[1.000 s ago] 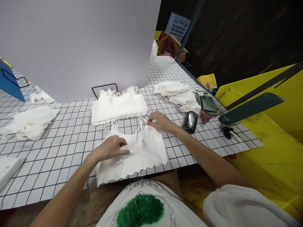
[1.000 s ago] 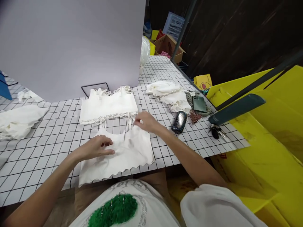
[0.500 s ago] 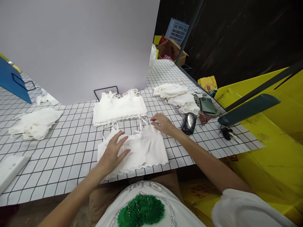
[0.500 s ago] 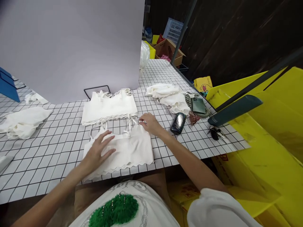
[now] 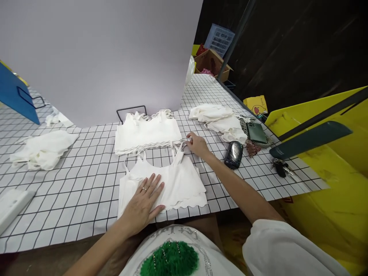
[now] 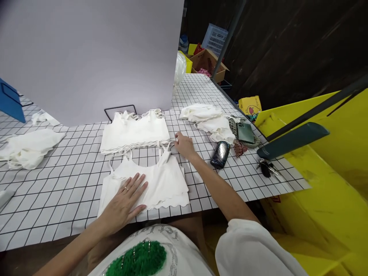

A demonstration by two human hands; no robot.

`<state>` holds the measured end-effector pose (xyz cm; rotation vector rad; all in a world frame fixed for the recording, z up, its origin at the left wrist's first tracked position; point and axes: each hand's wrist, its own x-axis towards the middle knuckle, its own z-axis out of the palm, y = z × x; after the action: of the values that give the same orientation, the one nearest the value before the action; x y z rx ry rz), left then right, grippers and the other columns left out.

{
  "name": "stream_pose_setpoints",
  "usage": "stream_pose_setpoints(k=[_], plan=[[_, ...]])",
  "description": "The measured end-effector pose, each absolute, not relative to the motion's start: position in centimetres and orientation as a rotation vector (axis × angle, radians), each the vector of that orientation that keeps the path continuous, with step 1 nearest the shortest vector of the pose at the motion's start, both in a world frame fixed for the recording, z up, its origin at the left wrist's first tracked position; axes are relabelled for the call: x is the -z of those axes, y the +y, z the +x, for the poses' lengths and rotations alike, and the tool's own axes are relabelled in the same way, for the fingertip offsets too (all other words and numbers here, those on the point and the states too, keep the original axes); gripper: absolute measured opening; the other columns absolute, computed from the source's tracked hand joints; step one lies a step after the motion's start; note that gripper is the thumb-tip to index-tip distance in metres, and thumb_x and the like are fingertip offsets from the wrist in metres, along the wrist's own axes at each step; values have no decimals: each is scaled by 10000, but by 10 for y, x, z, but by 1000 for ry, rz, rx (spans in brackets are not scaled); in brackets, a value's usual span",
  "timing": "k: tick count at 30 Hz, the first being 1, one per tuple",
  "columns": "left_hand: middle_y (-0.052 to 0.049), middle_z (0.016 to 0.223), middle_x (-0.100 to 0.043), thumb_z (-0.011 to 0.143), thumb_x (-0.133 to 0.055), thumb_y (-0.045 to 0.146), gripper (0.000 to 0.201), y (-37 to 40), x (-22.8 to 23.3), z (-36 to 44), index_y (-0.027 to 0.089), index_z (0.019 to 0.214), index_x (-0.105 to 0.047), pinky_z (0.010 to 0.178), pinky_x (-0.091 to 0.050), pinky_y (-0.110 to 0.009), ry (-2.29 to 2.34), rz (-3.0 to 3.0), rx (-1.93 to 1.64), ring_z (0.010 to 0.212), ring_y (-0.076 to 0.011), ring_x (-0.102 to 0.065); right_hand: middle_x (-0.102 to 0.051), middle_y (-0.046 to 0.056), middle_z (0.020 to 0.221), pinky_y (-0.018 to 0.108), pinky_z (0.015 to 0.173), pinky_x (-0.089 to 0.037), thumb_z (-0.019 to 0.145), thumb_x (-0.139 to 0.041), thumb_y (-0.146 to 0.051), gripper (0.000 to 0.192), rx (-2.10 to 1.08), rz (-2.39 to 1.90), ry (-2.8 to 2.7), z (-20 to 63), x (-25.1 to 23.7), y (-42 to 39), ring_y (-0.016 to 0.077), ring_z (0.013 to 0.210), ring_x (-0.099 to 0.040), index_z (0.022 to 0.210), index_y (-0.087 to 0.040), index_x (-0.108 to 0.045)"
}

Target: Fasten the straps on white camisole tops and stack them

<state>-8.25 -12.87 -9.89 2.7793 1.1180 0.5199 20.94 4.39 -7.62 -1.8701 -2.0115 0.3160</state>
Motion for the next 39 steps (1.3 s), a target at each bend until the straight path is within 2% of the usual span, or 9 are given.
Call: stream_pose_setpoints(k=[4, 7, 12, 20, 23, 25, 29, 34, 39], plan=[[-126, 1547, -442, 1012, -463, 214, 519, -139, 92, -100, 269, 1518, -361, 1133, -438, -528, 1145, 2560, -815, 1472, -305, -362, -664, 35, 777, 332, 798, -394, 920, -556, -279, 102, -330, -1823, -2008, 226, 66, -4, 193, 764, -592, 872, -194, -585], [-123, 1342, -564, 986, -526, 260, 377, -155, 92, -123, 269, 1363, -522, 1032, -515, -498, 1506, 2327, -972, 1288, -304, -550, -622, 34, 672, 387, 835, -374, 944, -553, -434, 390, -410, -1847, -2123, 237, 56, -57, 208, 727, -557, 636, -201, -493], [-103, 991, -615, 874, -603, 577, 521, -165, 95, -146, 179, 1210, -609, 842, -533, -478, 2008, 1937, -799, 912, -304, -612, -622, 44, 680, 393, 792, -367, 922, -578, -423, 356, -572, -1970, -2223, 228, 56, -112, 238, 755, -557, 656, -207, -482], [-24, 789, -637, 864, -576, 461, 369, -142, 92, -144, 187, 1083, -688, 778, -518, -357, 2043, 1647, -870, 731, -200, -593, -540, 22, 571, 329, 696, -356, 906, -436, -286, 338, -501, -1977, -2134, 228, 61, -123, 187, 615, -515, 579, -206, -407], [-50, 821, -647, 897, -558, 420, 330, -142, 93, -142, 172, 1067, -691, 814, -535, -391, 2062, 1844, -961, 807, -229, -626, -533, 17, 552, 343, 734, -361, 895, -447, -281, 342, -394, -2000, -2220, 229, 68, -133, 179, 598, -502, 563, -202, -417], [-121, 1067, -674, 956, -518, 391, 353, -146, 96, -138, 160, 1185, -655, 942, -520, -440, 1952, 2108, -977, 1057, -278, -634, -553, 23, 566, 364, 775, -359, 895, -451, -263, 327, -283, -2005, -2284, 228, 75, -140, 186, 623, -518, 575, -199, -449], [-149, 1561, -425, 1025, -433, 414, 555, -157, 104, -132, 209, 1533, -346, 1168, -335, -570, 1638, 2522, -636, 1496, -340, -299, -570, 34, 563, 372, 760, -335, 897, -470, -242, 320, -164, -2042, -2338, 232, 80, -144, 197, 631, -532, 581, -192, -475], [-156, 1524, -477, 1009, -511, 330, 461, -140, 101, -124, 224, 1453, -446, 1178, -204, -700, 1608, 2604, -785, 1510, -380, -249, -633, 31, 696, 335, 729, -351, 926, -537, -354, 274, -266, -1815, -2178, 233, 55, -101, 179, 668, -550, 710, -186, -542], [-121, 1324, -632, 999, -523, 231, 365, -106, 90, -67, 216, 1364, -521, 1055, -503, -519, 1210, 2458, -945, 1303, -281, -552, -674, 70, 751, 412, 862, -394, 959, -510, -401, 376, -320, -1825, -2083, 198, 42, -8, 245, 846, -597, 654, -185, -541]])
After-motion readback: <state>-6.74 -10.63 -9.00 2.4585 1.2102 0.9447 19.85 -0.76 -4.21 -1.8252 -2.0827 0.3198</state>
